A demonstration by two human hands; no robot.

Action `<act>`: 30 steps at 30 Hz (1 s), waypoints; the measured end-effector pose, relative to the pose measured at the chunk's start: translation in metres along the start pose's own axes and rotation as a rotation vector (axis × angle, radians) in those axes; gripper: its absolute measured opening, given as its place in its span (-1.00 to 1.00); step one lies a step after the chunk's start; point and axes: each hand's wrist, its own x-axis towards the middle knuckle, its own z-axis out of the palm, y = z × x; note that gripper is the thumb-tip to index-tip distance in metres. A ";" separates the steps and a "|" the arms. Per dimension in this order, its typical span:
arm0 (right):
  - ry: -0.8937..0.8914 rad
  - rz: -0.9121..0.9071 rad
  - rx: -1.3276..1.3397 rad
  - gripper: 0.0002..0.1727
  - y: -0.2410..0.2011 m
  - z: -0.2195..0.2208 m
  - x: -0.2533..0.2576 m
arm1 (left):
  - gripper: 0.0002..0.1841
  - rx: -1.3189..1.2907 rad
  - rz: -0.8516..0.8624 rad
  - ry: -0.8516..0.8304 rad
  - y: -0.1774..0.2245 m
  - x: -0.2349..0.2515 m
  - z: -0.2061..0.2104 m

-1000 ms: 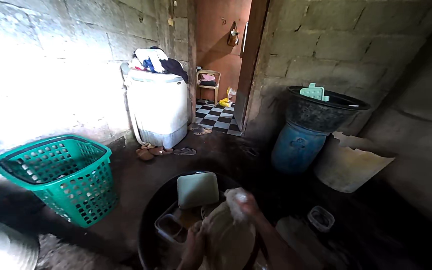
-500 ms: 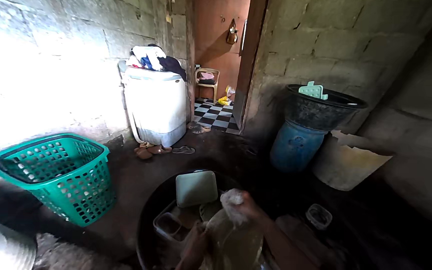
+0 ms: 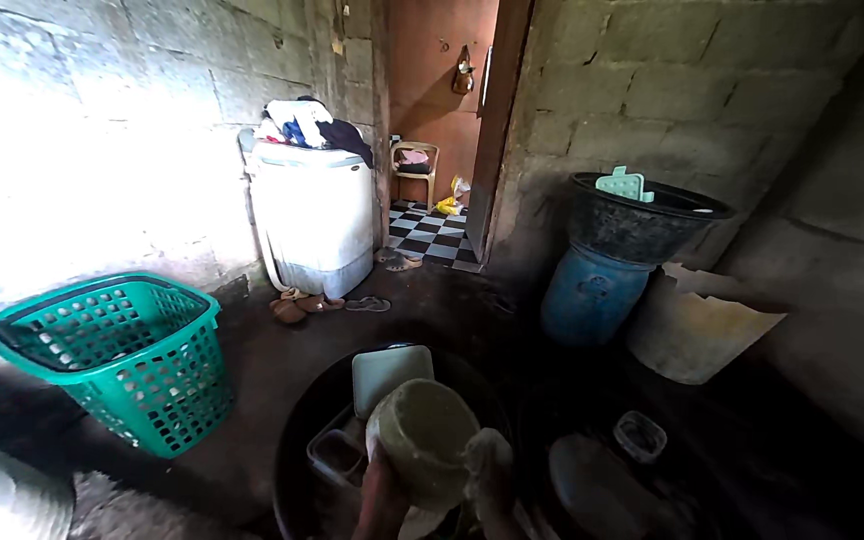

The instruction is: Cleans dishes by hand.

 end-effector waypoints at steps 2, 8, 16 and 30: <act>-0.129 -0.096 -0.213 -0.42 -0.005 0.002 -0.008 | -0.43 0.065 0.055 0.069 0.002 0.002 0.000; -0.381 -0.376 -0.438 -0.34 -0.038 0.009 -0.008 | -0.50 0.295 0.088 0.018 0.008 -0.016 0.004; -0.092 -0.349 -0.707 -0.58 -0.069 0.011 0.052 | -0.48 0.326 0.053 -0.229 0.019 -0.016 -0.004; -0.032 -0.617 -0.279 -0.51 -0.062 0.029 0.010 | -0.56 0.378 0.095 -0.283 0.016 -0.028 0.000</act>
